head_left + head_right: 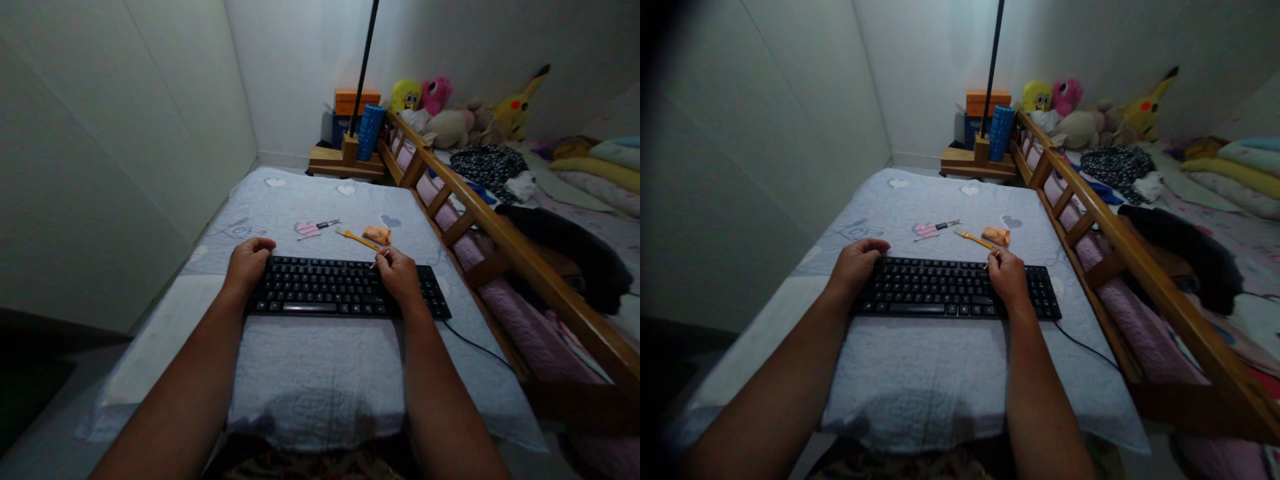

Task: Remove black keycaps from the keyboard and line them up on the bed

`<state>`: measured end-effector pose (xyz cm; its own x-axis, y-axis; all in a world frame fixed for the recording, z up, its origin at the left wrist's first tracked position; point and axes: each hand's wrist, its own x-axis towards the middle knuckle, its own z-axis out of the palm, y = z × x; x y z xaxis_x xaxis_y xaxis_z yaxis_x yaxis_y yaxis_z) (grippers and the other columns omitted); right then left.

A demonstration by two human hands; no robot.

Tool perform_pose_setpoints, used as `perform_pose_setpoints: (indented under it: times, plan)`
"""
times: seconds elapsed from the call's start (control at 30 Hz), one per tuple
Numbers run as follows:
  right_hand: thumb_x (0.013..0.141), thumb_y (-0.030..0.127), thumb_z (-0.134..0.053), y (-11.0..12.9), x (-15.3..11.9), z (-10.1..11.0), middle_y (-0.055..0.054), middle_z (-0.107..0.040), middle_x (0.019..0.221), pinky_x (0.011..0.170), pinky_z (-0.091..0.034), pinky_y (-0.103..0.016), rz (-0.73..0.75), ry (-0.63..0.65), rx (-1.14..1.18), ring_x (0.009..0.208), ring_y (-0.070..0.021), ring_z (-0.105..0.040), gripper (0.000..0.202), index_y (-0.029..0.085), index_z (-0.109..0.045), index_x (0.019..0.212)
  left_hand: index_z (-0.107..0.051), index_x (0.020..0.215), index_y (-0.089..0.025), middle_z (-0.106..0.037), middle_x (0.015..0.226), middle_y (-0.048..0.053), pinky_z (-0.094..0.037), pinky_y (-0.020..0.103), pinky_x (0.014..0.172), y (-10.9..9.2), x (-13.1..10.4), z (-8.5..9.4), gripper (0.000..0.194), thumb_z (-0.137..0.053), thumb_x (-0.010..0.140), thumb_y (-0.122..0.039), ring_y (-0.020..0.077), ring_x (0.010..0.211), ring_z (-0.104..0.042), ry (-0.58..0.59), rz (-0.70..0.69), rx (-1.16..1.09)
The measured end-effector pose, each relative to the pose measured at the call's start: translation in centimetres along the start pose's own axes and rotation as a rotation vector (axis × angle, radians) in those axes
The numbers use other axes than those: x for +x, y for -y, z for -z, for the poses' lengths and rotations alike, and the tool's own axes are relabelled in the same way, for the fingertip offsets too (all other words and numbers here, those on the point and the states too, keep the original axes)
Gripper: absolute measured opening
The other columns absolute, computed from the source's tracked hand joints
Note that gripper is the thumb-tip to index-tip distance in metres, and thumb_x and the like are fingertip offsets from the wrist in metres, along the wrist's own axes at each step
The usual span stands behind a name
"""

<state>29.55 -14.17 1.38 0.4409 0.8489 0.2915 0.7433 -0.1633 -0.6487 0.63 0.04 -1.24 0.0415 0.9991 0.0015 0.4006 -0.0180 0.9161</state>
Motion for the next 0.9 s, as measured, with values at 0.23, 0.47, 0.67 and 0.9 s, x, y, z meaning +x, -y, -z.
perform_pose_setpoints:
  times: [0.23,0.47,0.67,0.9]
  plan:
    - [0.083,0.030,-0.049,-0.01,-0.01,0.00,-0.005,-0.070,0.071,0.070,-0.041,-0.029,0.003,0.000,-0.007,0.070,-0.0204,-0.064,0.019,0.022,-0.061,0.070,-0.072,0.085,-0.019,-0.073,0.089,0.004,-0.049,0.033,0.090,-0.23,-0.12,0.02,0.032,-0.051,0.060,-0.018,0.0223,0.090,-0.066,-0.002,-0.004,0.009]
    - [0.083,0.029,-0.048,0.19,-0.12,0.14,-0.006,-0.070,0.071,0.071,-0.042,-0.030,0.001,0.000,-0.016,0.071,-0.0211,-0.064,0.020,0.021,-0.060,0.069,-0.072,0.085,-0.019,-0.073,0.089,0.004,-0.049,0.033,0.090,-0.01,-0.04,0.03,0.032,-0.051,0.060,-0.018,0.0221,0.089,-0.066,-0.002,-0.009,0.003]
    - [0.084,0.029,-0.048,0.15,-0.04,0.06,-0.006,-0.071,0.072,0.072,-0.042,-0.030,0.007,0.005,-0.007,0.072,-0.0212,-0.065,0.021,0.021,-0.061,0.070,-0.071,0.085,-0.019,-0.073,0.090,0.004,-0.049,0.033,0.090,-0.29,-0.22,0.06,0.032,-0.052,0.060,-0.018,0.0221,0.089,-0.066,-0.001,-0.002,0.005]
    - [0.085,0.030,-0.047,-0.07,-0.03,-0.05,-0.005,-0.070,0.072,0.072,-0.041,-0.030,0.011,0.004,-0.018,0.072,-0.0211,-0.064,0.021,0.021,-0.061,0.071,-0.071,0.085,-0.018,-0.073,0.092,0.005,-0.048,0.034,0.092,-0.47,-0.26,0.09,0.033,-0.051,0.060,-0.018,0.0228,0.091,-0.066,0.002,0.008,0.010]
